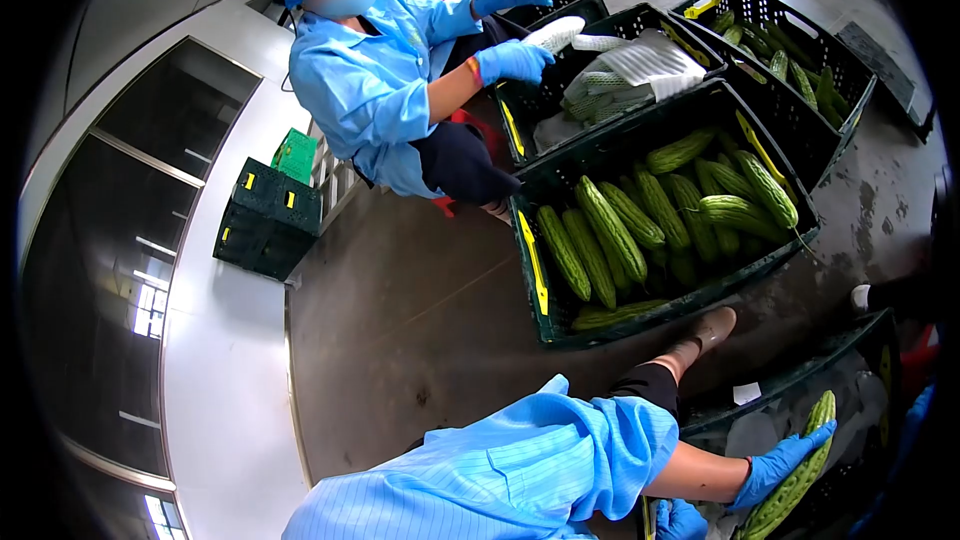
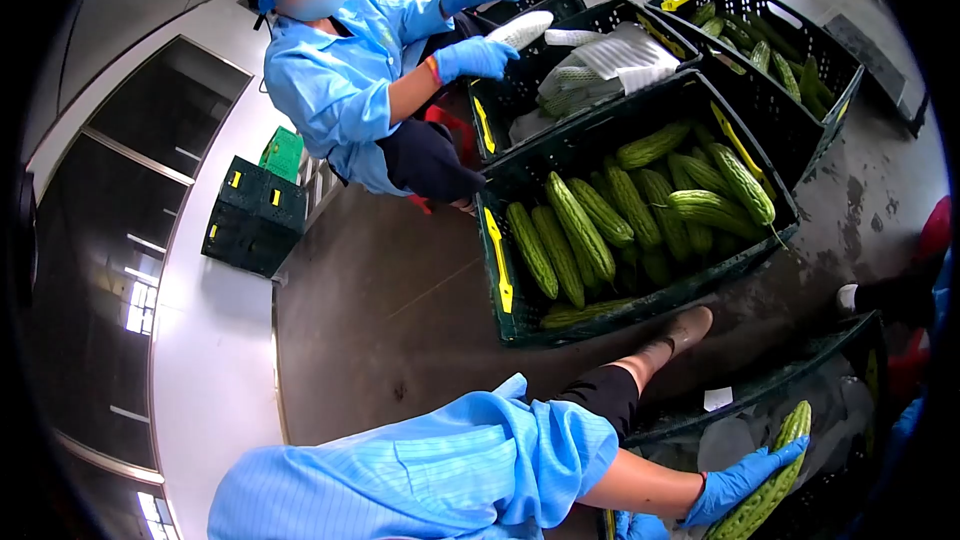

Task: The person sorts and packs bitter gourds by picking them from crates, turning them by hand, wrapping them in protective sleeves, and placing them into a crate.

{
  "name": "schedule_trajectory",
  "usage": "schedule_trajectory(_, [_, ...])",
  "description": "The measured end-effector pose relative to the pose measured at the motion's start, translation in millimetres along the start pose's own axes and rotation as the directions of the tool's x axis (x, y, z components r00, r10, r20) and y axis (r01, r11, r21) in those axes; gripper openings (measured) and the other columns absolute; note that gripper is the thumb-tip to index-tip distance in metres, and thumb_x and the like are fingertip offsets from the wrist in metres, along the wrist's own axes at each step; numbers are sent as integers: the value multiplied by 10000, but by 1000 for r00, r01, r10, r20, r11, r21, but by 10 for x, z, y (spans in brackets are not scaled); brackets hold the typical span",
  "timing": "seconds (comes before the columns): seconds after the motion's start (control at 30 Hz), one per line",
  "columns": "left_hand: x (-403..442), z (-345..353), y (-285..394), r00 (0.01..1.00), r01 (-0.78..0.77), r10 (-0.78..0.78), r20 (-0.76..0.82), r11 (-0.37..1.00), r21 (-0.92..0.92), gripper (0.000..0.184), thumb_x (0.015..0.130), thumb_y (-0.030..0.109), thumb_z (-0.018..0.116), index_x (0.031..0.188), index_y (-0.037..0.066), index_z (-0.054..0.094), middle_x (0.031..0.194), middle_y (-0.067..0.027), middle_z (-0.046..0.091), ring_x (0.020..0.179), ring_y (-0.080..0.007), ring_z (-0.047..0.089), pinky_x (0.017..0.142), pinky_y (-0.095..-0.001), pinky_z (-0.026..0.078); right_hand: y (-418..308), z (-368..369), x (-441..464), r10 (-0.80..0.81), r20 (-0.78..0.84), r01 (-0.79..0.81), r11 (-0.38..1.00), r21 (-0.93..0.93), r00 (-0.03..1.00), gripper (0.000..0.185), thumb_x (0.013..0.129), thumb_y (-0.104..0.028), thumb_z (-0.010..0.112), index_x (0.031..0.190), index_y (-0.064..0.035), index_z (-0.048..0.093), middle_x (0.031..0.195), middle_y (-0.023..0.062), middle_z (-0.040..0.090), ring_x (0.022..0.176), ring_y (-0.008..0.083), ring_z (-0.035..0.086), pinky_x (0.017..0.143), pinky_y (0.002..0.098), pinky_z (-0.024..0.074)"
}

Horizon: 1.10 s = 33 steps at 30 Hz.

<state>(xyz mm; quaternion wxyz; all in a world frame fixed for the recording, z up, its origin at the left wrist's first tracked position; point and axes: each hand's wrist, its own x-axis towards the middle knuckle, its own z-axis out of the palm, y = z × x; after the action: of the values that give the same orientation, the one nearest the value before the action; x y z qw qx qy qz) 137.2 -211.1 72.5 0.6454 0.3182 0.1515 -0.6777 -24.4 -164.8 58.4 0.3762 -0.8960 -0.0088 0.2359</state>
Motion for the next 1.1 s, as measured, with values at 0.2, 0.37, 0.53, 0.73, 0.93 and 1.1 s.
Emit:
schedule_trajectory(0.2, [-1, 64, -69, 996, -57, 55, -75, 998, -28, 915, 764, 839, 501, 1333, 123, 476, 1056, -148, 616, 898, -216, 566, 815, -350, 442, 59, -18, -63, 45, -24, -44, 998, 34, 999, 299, 956, -222, 560, 1124, 7, 655, 1010, 225, 671, 841, 371, 645, 733, 421, 519])
schedule_trajectory(0.37, [89, 22, -136, 998, -48, 46, 32, 998, 48, 999, 757, 842, 497, 1436, 120, 376, 1212, -145, 571, 1046, -243, 547, 923, -369, 409, 130, -47, -182, 88, -75, -82, 993, 81, 993, 336, 978, -261, 532, 1123, 19, 648, 1025, 242, 662, 855, 390, 635, 744, 429, 508])
schedule_trajectory(0.53, [136, 158, -243, 966, -70, 86, -246, 995, 74, 1001, 753, 832, 515, 1430, 104, 402, 1197, -132, 591, 1056, -242, 562, 950, -379, 410, 186, -40, -277, -205, -297, 191, 979, -75, 932, 266, 964, -188, 567, 1051, 43, 666, 967, 236, 671, 788, 366, 633, 665, 405, 499])
schedule_trajectory(0.73, [-35, 231, -158, 993, -110, 113, -45, 992, 54, 987, 768, 804, 537, 1385, 41, 431, 1218, -149, 569, 1075, -244, 547, 951, -389, 413, 194, -23, -297, 9, -259, -5, 1000, 19, 966, 172, 902, -137, 640, 986, 6, 682, 862, 212, 671, 717, 367, 642, 643, 427, 513])
schedule_trajectory(0.93, [-99, 316, -166, 989, -130, 131, -73, 991, 21, 862, 808, 785, 515, 1288, 70, 515, 1099, -108, 602, 962, -196, 557, 888, -331, 433, 219, 73, -329, -14, -396, 22, 1000, 15, 918, 126, 851, -107, 685, 798, 0, 644, 731, 203, 609, 651, 387, 600, 577, 447, 466])
schedule_trajectory(1.1, [-132, 276, -132, 995, -100, 100, -14, 995, 17, 979, 781, 800, 528, 1406, 56, 409, 1251, -142, 550, 1103, -243, 528, 970, -383, 398, 151, 12, -317, 39, -387, -16, 998, 63, 921, 114, 862, -111, 671, 813, -11, 644, 740, 203, 607, 664, 392, 597, 580, 448, 462])
